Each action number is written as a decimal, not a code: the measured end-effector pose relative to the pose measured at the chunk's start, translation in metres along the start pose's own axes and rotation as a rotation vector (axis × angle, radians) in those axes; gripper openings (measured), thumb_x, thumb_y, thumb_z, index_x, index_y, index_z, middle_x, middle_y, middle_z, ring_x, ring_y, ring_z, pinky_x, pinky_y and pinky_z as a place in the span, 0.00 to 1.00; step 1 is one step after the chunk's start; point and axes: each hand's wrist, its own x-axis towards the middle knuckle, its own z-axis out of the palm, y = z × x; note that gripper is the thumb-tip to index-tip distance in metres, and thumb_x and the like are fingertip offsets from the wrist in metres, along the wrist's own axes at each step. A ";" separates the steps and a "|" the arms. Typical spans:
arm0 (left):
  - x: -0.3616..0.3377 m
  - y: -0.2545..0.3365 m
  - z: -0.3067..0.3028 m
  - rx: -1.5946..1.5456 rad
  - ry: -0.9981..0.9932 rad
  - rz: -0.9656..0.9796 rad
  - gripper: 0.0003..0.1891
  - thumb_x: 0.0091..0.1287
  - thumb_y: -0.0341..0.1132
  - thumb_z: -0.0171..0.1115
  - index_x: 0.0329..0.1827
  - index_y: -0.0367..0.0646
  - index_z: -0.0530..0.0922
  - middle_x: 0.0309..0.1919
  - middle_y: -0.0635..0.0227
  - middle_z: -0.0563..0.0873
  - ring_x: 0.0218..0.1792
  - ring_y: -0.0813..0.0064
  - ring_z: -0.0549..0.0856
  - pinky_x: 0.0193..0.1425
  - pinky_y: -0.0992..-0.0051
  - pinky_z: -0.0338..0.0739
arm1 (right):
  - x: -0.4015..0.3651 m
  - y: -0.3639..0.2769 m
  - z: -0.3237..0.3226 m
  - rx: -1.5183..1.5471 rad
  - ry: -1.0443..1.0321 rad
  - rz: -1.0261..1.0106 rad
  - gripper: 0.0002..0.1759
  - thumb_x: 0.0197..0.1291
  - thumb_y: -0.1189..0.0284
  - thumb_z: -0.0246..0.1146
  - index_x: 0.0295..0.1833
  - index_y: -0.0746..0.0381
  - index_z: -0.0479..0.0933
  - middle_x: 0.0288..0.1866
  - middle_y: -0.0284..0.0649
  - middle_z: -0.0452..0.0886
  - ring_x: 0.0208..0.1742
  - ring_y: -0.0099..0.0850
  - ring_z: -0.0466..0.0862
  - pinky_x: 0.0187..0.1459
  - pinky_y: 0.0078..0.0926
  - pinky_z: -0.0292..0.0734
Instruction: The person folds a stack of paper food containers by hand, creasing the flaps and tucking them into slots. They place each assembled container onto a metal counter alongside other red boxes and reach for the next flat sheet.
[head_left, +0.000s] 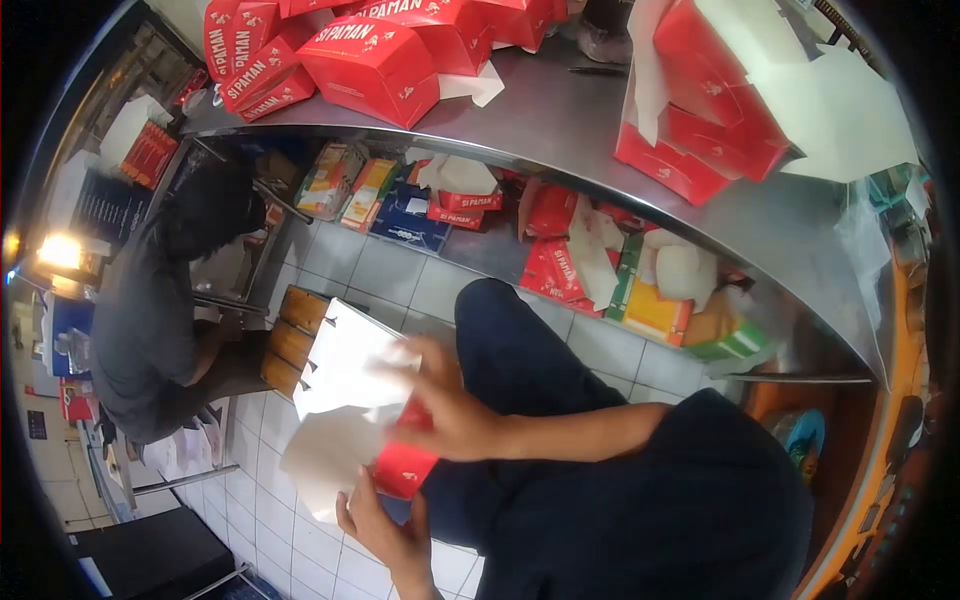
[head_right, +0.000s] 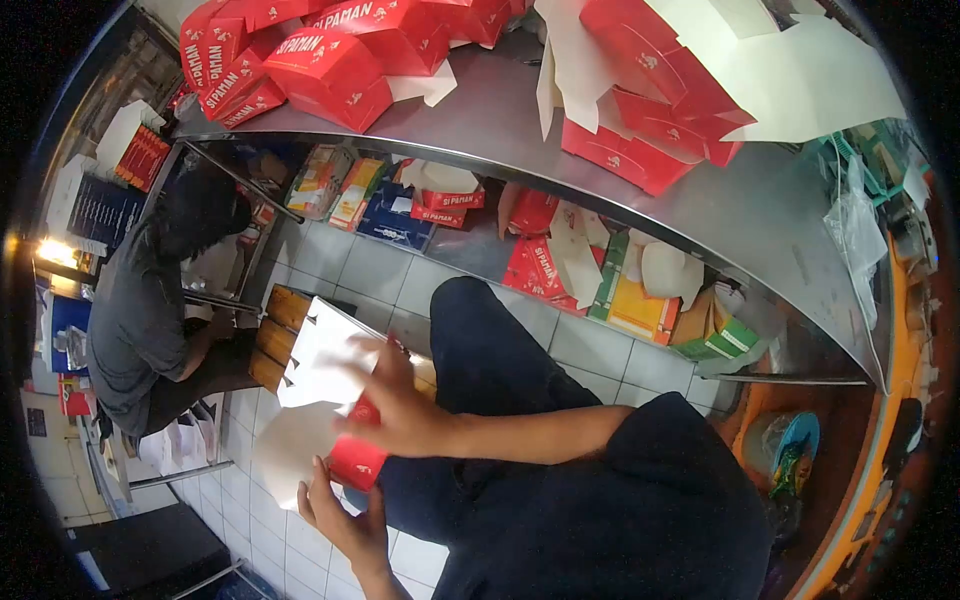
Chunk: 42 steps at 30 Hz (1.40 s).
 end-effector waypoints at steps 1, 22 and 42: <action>-0.004 -0.004 0.005 -0.001 -0.002 0.005 0.46 0.54 0.34 0.81 0.77 0.37 0.68 0.60 0.54 0.85 0.63 0.58 0.82 0.80 0.50 0.57 | -0.006 0.025 0.011 0.116 0.050 0.186 0.44 0.64 0.54 0.71 0.80 0.53 0.61 0.75 0.58 0.61 0.77 0.48 0.62 0.77 0.46 0.56; 0.032 0.008 0.040 -1.965 0.482 -1.005 0.26 0.79 0.47 0.60 0.65 0.31 0.72 0.56 0.50 0.85 0.51 0.61 0.90 0.51 0.67 0.93 | -0.017 -0.003 -0.009 0.845 -0.378 0.257 0.18 0.68 0.71 0.69 0.62 0.57 0.86 0.75 0.47 0.75 0.76 0.41 0.74 0.72 0.38 0.73; 0.019 0.075 0.016 -1.671 0.494 -0.840 0.32 0.85 0.54 0.40 0.76 0.32 0.62 0.67 0.50 0.76 0.67 0.64 0.80 0.67 0.72 0.80 | -0.031 -0.016 0.008 0.460 -0.254 -0.198 0.27 0.58 0.64 0.77 0.65 0.50 0.85 0.73 0.51 0.72 0.69 0.46 0.80 0.66 0.35 0.80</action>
